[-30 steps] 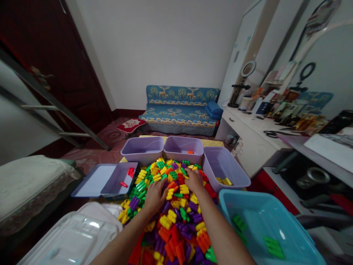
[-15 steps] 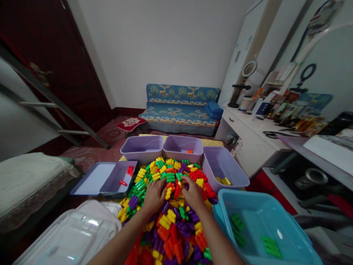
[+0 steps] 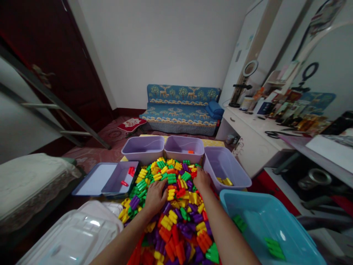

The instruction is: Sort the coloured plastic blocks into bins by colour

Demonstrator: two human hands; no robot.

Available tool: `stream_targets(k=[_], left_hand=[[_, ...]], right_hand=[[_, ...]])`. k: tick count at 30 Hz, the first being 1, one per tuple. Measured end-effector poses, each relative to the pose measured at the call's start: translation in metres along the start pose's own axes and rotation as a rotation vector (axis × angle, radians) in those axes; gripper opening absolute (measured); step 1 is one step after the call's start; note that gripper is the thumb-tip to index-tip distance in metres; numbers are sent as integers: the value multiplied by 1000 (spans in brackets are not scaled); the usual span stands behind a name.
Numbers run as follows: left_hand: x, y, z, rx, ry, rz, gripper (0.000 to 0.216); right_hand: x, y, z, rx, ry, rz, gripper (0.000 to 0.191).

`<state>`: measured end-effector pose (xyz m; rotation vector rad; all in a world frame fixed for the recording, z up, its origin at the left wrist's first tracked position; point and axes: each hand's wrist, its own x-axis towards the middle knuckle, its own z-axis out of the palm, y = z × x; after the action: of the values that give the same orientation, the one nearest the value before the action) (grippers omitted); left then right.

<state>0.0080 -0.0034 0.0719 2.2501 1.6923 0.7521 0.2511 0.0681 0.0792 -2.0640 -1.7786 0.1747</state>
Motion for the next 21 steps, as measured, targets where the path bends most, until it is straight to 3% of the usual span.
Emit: stream_targets(k=[10, 17, 21], left_hand=[[0, 0, -1, -1, -7, -6, 43], [0, 1, -1, -10, 4, -8, 42], [0, 0, 1, -7, 11, -2, 42]], right_hand=[[-3, -3, -3, -131, -137, -55, 45], [-5, -5, 4, -74, -171, 9, 69], [-1, 0, 6, 56, -180, 35, 54]])
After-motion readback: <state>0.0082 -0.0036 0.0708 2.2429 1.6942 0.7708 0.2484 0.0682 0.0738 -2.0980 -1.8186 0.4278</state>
